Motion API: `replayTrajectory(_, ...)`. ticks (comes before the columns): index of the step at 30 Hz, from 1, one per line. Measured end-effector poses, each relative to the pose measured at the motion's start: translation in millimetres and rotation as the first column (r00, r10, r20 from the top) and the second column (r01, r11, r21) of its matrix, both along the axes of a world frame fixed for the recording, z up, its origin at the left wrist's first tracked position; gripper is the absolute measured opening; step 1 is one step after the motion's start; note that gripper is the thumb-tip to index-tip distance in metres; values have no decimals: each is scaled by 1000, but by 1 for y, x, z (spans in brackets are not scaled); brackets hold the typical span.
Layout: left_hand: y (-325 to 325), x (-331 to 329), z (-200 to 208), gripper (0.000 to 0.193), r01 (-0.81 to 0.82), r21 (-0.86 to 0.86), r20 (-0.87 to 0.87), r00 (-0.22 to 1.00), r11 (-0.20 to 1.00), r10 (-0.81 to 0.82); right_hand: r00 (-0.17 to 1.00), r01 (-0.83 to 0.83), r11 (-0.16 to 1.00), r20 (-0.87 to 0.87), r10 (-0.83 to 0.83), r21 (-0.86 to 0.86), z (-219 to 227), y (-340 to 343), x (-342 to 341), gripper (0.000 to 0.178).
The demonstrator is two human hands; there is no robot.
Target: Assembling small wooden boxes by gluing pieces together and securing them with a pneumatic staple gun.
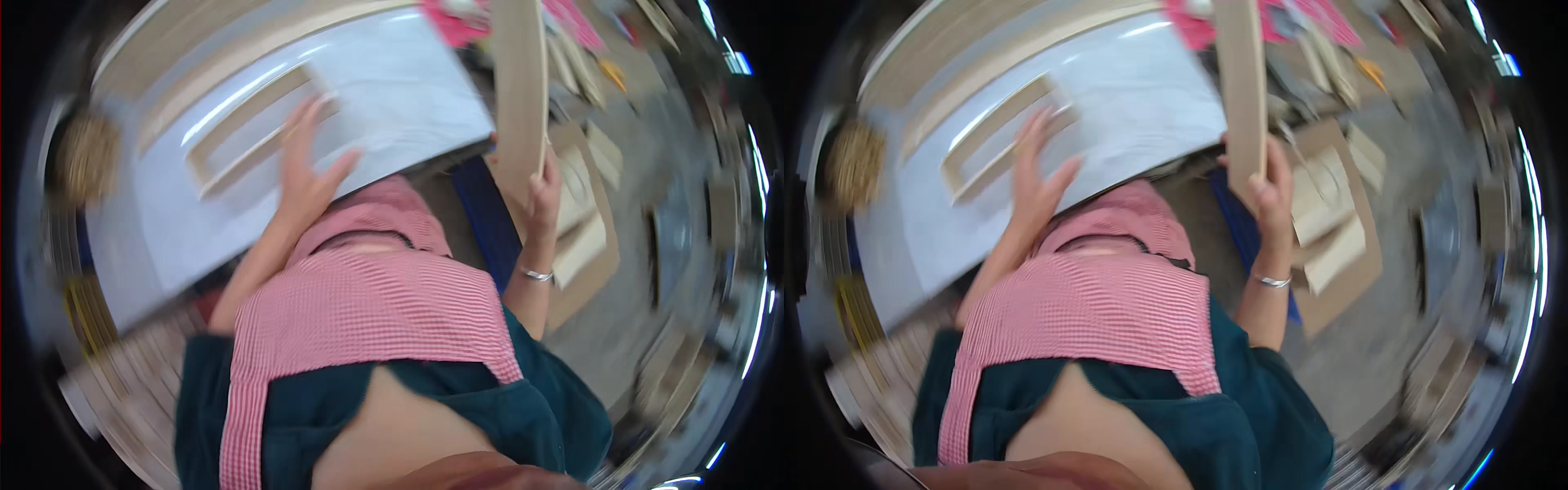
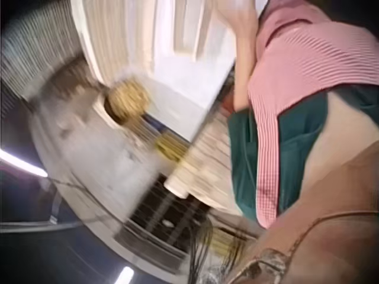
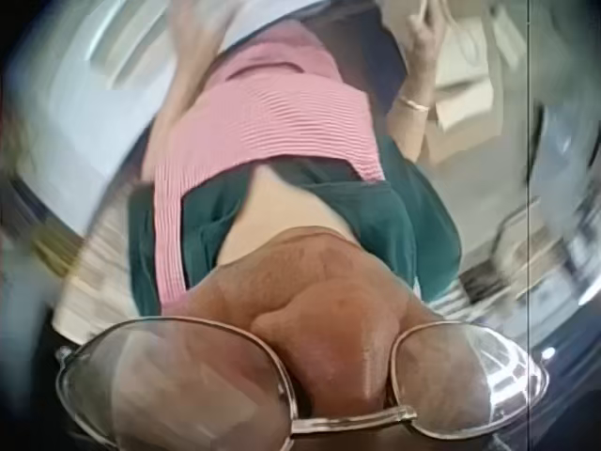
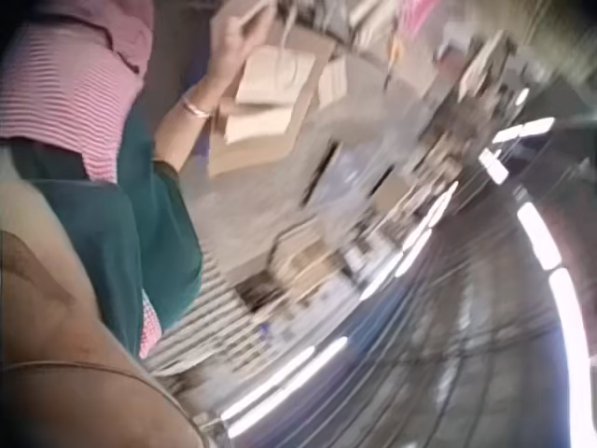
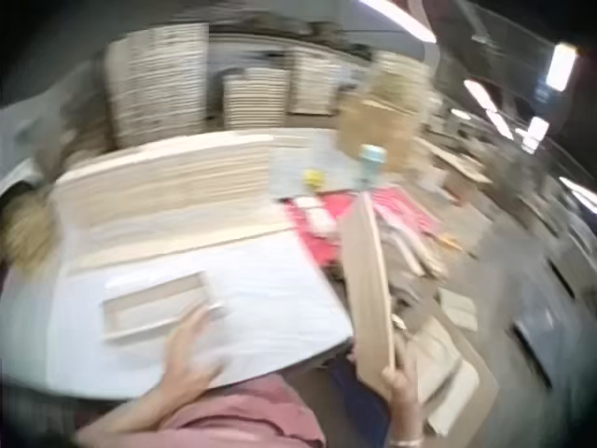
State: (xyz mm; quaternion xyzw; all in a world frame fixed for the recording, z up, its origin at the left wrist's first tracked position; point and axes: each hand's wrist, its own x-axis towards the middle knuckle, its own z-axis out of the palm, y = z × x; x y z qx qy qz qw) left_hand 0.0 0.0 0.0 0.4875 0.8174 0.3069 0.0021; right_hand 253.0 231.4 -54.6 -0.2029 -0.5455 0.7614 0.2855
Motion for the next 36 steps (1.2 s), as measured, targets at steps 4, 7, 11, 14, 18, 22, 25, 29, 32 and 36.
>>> replayTrajectory(4,54,-98,45,44,-185,317,890,397,930,-224,836,-448,893,-333,435,44,19,-52,-176,78)
replayTrajectory(7,38,1,-19,37,-570,401,916,228,717,-331,780,-625,760,188,597,179,31,-5,-99,76)
replayTrajectory(11,-3,-40,-39,28,-728,403,885,154,555,-440,805,-578,657,472,360,484,31,-29,-161,78)
replayTrajectory(14,8,-35,-51,21,-854,399,837,192,332,-512,922,-383,264,348,168,885,12,-22,-190,84)
replayTrajectory(18,13,-35,-55,23,-892,404,791,231,201,-567,925,-371,-13,371,80,929,39,-33,-205,91)
replayTrajectory(22,17,-35,-49,23,-922,367,762,221,124,-609,917,-390,-141,397,30,910,44,-33,-219,94)
replayTrajectory(25,12,-36,-43,23,-945,318,749,203,74,-631,900,-420,-182,434,43,889,44,-29,-230,95)
replayTrajectory(29,-12,-36,-42,26,-833,477,722,190,279,-665,907,-309,-142,336,253,940,49,-2,-258,92)
replayTrajectory(32,-55,-21,-34,25,-839,324,936,218,437,-275,891,-338,-117,357,281,934,64,18,-278,90)
replayTrajectory(36,-108,-30,-72,25,-818,260,646,542,513,537,861,-365,-286,438,259,886,66,28,-294,88)
